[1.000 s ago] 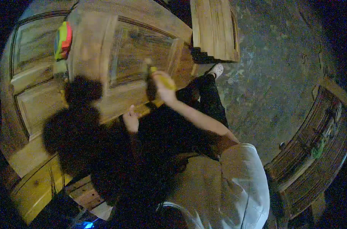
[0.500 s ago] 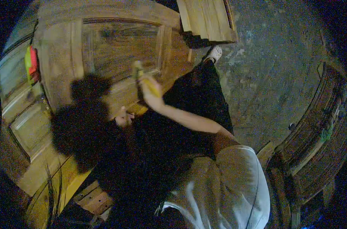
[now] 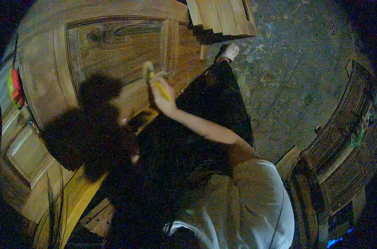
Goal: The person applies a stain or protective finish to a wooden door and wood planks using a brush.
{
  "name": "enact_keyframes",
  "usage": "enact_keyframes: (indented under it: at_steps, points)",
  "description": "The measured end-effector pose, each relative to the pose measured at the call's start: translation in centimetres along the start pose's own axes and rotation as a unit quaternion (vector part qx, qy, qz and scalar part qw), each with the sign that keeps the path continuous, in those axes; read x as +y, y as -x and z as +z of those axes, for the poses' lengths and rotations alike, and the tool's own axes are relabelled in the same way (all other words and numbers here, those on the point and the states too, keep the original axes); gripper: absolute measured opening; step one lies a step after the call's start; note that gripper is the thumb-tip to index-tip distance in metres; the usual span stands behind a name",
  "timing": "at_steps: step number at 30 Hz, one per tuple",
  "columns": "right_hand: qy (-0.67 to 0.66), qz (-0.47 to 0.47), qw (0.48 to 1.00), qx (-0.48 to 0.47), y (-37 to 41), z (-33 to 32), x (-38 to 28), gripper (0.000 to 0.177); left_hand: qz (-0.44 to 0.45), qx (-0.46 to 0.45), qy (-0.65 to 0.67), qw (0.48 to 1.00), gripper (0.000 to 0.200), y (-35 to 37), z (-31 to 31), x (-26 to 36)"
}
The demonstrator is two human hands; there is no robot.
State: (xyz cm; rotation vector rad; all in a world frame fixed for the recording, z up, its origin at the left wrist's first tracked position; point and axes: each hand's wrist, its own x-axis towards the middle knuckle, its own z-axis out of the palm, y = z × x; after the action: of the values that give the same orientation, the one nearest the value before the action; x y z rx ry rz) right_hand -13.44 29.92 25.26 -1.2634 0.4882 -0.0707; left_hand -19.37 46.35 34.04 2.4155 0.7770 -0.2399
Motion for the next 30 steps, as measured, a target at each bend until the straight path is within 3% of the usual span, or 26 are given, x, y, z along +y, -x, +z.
enact_keyframes:
  at_steps: [2, 4, 5, 6, 8, 9, 11, 12, 14, 15, 16, 18, 20, 24, 26, 28, 30]
  points:
    - [-0.105, -0.062, 0.992, -0.046, 1.6, 2.3, -2.5, 0.011, 0.007, 0.002, -0.006, 1.0, 0.043, -0.2, 0.6, -0.1]
    - [-0.027, -0.068, 0.984, -0.162, 2.5, 2.6, -5.9, 0.012, 0.013, 0.004, -0.011, 1.0, 0.042, 0.2, 0.0, -0.1]
    - [-0.054, -0.071, 0.979, -0.182, 2.1, 2.4, -7.0, 0.012, 0.016, 0.003, -0.015, 1.0, 0.042, 0.1, 0.2, -0.2]
    - [-0.056, -0.073, 0.979, -0.181, 2.0, 2.1, -6.3, 0.012, 0.02, 0.004, -0.017, 1.0, 0.042, 0.1, 0.0, -0.2]
    - [-0.083, 0.028, 0.984, -0.156, 1.1, 1.5, -3.2, 0.01, 0.029, 0.007, -0.027, 0.999, 0.042, 0.0, -0.2, -0.4]
    - [-0.058, -0.05, 0.994, -0.081, 0.2, 0.9, -1.6, 0.008, 0.031, 0.007, -0.033, 0.999, 0.041, 0.1, -0.3, -0.4]
    - [-0.054, -0.032, 0.998, 0.009, -1.1, -1.0, 2.3, 0.009, 0.033, 0.01, -0.038, 0.999, 0.041, 0.4, -0.3, -0.4]
    - [-0.007, 0.084, 0.996, -0.001, -1.6, -2.3, 2.6, 0.008, 0.036, 0.01, -0.041, 0.998, 0.041, 0.5, -0.3, -0.5]
    - [-0.042, 0.065, 0.997, 0.027, -2.3, -1.5, 3.3, 0.006, 0.04, 0.013, -0.046, 0.998, 0.04, 0.5, -0.4, -0.5]
    - [-0.033, -0.005, 0.999, 0.032, -1.9, -0.6, 3.6, 0.006, 0.042, 0.015, -0.05, 0.998, 0.04, 0.6, -0.3, -0.5]
    - [-0.025, -0.073, 0.996, 0.037, -1.4, 0.8, 0.3, 0.007, 0.043, 0.016, -0.051, 0.998, 0.04, 0.6, -0.4, -0.6]
    - [-0.06, -0.101, 0.993, -0.019, -0.1, 3.3, -4.6, 0.008, 0.046, 0.016, -0.055, 0.997, 0.04, 0.8, -0.4, -0.6]
    - [-0.056, 0.007, 0.989, -0.137, 0.4, 3.6, -6.5, 0.008, 0.051, 0.019, -0.063, 0.997, 0.04, 0.8, -0.4, -0.5]
    - [-0.128, -0.018, 0.991, -0.041, -2.6, 2.5, -2.8, 0.008, 0.065, 0.025, -0.08, 0.994, 0.039, 0.7, -0.7, -0.4]
    - [-0.069, -0.012, 0.998, -0.004, -3.9, -0.6, -0.5, 0.008, 0.07, 0.031, -0.091, 0.993, 0.039, 0.8, -0.6, -0.6]
    - [-0.049, 0.062, 0.997, -0.007, -4.9, -3.2, 4.4, 0.01, 0.082, 0.039, -0.107, 0.99, 0.039, 0.6, -0.5, -0.6]
    - [-0.015, 0.047, 0.999, 0.003, -4.7, -3.1, 4.7, 0.011, 0.093, 0.05, -0.126, 0.986, 0.039, 0.4, -0.1, -0.4]
